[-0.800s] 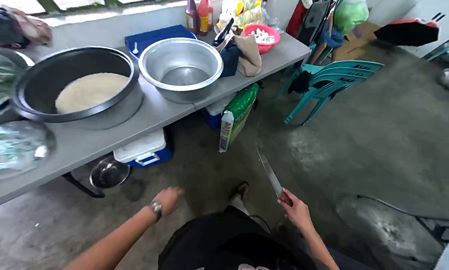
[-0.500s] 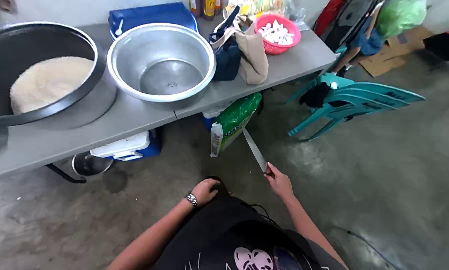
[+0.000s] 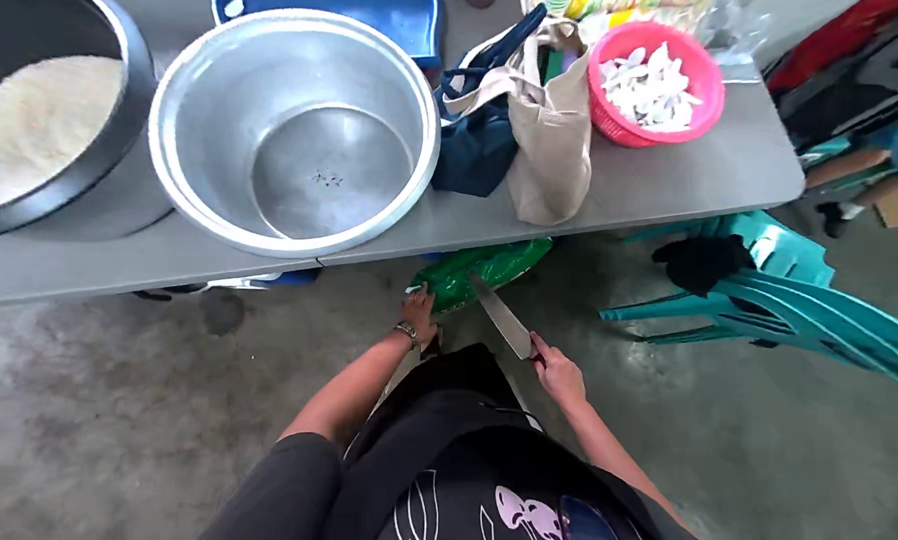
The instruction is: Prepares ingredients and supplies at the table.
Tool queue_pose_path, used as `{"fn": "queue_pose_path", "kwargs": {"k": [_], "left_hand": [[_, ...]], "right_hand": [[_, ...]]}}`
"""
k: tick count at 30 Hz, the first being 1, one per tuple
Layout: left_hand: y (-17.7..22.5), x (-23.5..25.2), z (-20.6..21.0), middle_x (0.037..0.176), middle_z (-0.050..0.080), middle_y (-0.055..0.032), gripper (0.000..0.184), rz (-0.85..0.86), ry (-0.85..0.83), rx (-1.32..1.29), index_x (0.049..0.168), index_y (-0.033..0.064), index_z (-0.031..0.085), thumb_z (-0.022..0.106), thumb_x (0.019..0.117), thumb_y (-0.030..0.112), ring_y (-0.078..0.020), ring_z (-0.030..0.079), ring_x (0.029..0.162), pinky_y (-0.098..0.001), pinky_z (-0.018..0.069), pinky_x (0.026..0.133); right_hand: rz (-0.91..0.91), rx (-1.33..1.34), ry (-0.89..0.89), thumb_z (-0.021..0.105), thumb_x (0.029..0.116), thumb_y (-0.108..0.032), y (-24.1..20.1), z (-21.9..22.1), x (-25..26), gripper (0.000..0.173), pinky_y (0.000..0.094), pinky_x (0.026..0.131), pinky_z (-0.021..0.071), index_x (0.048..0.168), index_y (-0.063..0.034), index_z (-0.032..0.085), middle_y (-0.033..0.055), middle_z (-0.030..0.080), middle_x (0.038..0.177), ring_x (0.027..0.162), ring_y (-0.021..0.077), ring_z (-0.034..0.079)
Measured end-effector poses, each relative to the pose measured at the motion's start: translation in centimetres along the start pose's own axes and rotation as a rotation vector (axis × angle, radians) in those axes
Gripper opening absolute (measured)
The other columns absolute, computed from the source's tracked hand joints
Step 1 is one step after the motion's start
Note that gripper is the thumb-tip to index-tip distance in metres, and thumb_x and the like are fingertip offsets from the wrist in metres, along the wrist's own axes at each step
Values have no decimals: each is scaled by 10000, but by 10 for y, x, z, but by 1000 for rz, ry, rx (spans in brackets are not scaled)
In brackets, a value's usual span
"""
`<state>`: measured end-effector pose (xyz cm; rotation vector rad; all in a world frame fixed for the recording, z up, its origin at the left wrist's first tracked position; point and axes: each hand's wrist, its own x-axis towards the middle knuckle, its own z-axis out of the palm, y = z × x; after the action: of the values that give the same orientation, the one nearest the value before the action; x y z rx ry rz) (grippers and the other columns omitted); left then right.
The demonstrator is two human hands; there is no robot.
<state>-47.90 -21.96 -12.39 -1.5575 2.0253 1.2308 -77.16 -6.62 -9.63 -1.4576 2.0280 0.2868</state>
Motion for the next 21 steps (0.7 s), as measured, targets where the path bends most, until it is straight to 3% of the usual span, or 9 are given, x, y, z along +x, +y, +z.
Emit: {"fn": "queue_pose_path", "kwargs": {"k": [4,8,10,13,18,21], "left_hand": [[3,10,11,1688,255,-194,884,-74,46,-56,1611,11,281,770,903,210,-417,163,1573,-614,233,1231],[5,11,24,1718,213,-118,867,-157,58,-36,1620,59,295,746,881,100,-375,113,1593,-616,215,1234],[15,10,29,1733,166,-98,855,-216,50,-34,1627,68,281,723,896,88,-371,72,1600,-632,183,1237],[27,15,36,1743,133,-77,885,-276,59,-28,1640,84,254,720,888,62,-367,48,1604,-666,131,1235],[38,14,50,1750,108,-46,938,-346,74,-12,1652,110,231,734,862,61,-342,1,1611,-710,47,1226],[47,13,52,1752,100,-31,916,-381,45,-23,1651,116,241,720,872,71,-330,-30,1612,-711,8,1223]], "right_hand": [[-133,181,-74,576,1015,-169,17,4,56,597,610,999,522,1591,-171,420,197,684,1312,1162,406,682],[-205,380,-313,639,1008,-242,21,-10,114,574,527,1048,515,1541,-105,477,186,696,1272,1155,323,683],[-269,428,-421,653,1011,-275,26,-26,136,566,464,1021,525,1515,-68,502,182,698,1238,1099,271,686],[-357,365,-537,632,1028,-274,40,-52,162,535,420,987,528,1513,-89,509,171,692,1226,1058,237,678],[-460,240,-558,608,1039,-270,60,-74,167,505,400,936,531,1511,-112,519,149,701,1126,961,212,664],[-502,193,-550,592,1052,-284,44,-75,173,522,436,987,524,1522,-80,497,182,702,1179,1029,261,681]]}}
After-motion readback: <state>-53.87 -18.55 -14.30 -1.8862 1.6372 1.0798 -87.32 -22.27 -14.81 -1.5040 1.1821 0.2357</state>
